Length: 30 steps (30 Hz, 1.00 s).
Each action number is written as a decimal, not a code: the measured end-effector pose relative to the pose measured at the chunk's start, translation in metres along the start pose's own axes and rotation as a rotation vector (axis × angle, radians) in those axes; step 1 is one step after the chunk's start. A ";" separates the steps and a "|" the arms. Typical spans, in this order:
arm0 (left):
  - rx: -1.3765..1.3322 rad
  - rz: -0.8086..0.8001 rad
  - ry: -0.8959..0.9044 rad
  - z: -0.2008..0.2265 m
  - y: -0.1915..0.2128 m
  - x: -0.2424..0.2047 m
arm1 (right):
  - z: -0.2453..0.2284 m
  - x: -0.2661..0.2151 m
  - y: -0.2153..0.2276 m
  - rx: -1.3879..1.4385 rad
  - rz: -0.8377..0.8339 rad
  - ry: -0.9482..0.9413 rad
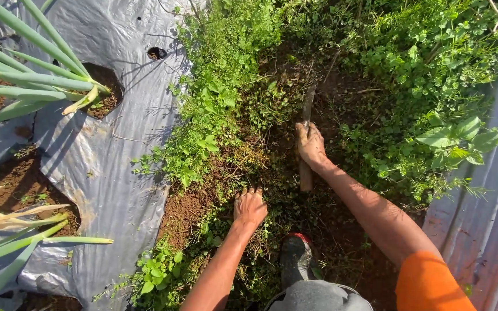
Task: A person is weeding a garden bed between rows of scallions using a hand sickle and their hands.
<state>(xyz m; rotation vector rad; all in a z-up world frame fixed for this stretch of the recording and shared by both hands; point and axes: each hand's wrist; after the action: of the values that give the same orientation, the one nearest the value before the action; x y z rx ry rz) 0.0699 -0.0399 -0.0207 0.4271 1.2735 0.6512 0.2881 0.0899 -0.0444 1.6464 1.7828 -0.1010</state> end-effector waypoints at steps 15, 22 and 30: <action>-0.039 0.060 -0.008 0.023 0.050 -0.018 | 0.030 -0.060 -0.033 -0.125 -0.110 0.073; -0.165 0.073 0.092 0.055 0.073 -0.078 | -0.003 -0.036 0.013 0.109 0.063 -0.081; -0.152 -0.013 0.130 0.057 0.074 -0.084 | -0.067 -0.027 0.012 -0.210 0.116 -0.044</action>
<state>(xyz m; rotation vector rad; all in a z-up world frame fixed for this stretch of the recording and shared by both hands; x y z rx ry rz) 0.0960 -0.0364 0.1022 0.2550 1.3376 0.7689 0.2687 0.1024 0.0253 1.5791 1.6030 0.0987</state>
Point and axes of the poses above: each hand's wrist, its own x-axis towards the middle knuckle, its own y-axis out of the back of the hand, z = x × y, and after that the axes turned 4 degrees about -z, right-handed
